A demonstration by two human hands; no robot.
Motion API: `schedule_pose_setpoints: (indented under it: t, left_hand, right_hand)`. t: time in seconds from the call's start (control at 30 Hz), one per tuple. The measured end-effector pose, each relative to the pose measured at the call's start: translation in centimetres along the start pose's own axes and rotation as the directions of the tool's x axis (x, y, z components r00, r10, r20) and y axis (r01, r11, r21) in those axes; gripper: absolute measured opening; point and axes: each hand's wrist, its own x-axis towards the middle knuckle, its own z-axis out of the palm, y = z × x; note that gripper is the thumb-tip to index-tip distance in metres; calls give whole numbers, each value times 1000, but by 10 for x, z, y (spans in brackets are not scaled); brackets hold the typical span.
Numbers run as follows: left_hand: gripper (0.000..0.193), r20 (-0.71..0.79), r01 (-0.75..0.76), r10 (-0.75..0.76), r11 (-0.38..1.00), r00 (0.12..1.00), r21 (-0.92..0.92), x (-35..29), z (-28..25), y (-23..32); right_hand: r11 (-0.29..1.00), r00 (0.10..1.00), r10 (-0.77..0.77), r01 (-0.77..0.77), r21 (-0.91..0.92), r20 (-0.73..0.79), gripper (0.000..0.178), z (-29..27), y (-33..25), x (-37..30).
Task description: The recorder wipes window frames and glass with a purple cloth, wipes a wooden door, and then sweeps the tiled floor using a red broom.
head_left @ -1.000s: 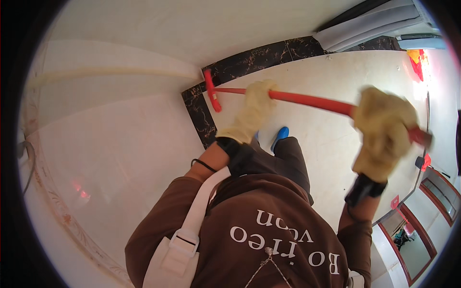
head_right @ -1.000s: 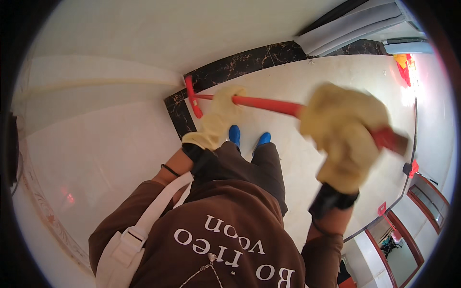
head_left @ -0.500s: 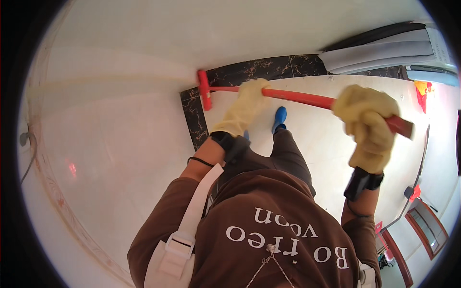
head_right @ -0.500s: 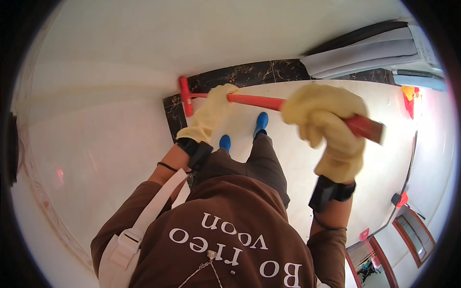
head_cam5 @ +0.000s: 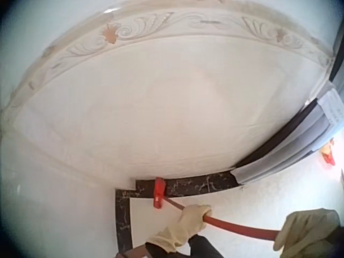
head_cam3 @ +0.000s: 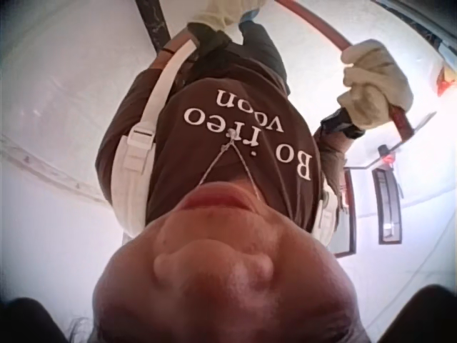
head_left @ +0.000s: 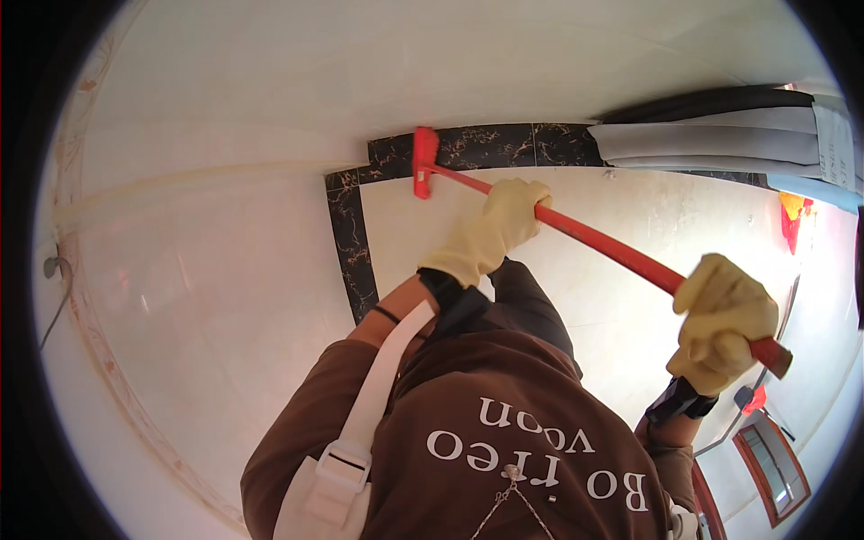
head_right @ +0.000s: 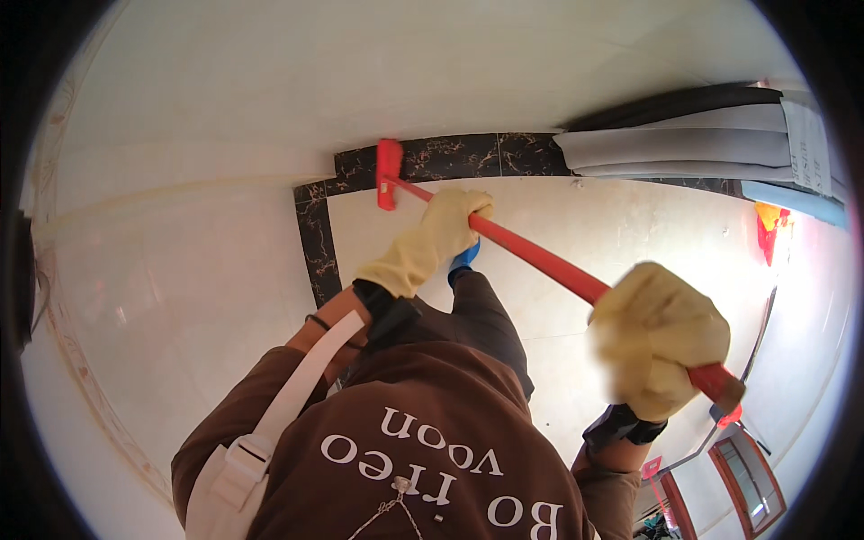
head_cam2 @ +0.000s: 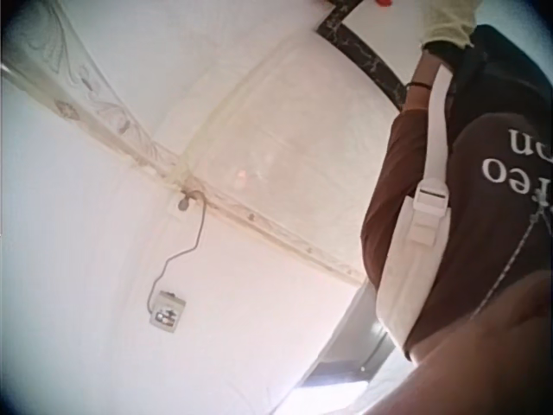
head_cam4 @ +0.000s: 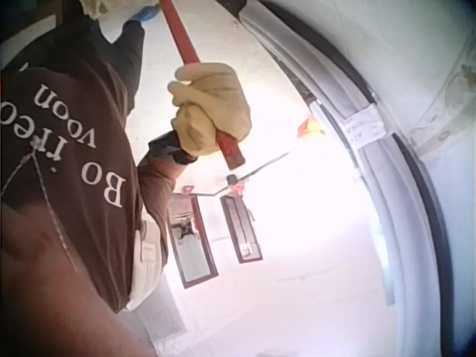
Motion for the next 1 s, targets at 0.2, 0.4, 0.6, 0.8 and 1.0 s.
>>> schedule_pose_setpoints:
  t: [0.2, 0.4, 0.6, 0.8, 1.0]
  left_hand:
    - [17, 0, -3, 3, 998, 1000, -59, -25, 2, -73]
    - [16, 224, -221, 246, 966, 943, -133, 33, 76, -55]
    - [16, 496, -336, 330, 938, 803, -80, 70, 101, 58]
    - [21, 687, -443, 342, 896, 641, -33, 50, 29, 166]
    - [24, 718, -543, 347, 838, 604, 52, 84, 7, 146]
  right_hand:
    - [771, 768, 637, -633, 72, -61, 32, 40, 11, -19]
    - [828, 787, 499, -557, -67, -362, 33, 32, -18, -53]
    - [803, 954, 75, -230, -549, -290, 35, 27, -73, -58]
    - [488, 821, -344, -259, -834, -456, 30, 9, -140, -144]
    - [-94, 534, -411, -831, -548, -739, 24, 33, -125, -137]
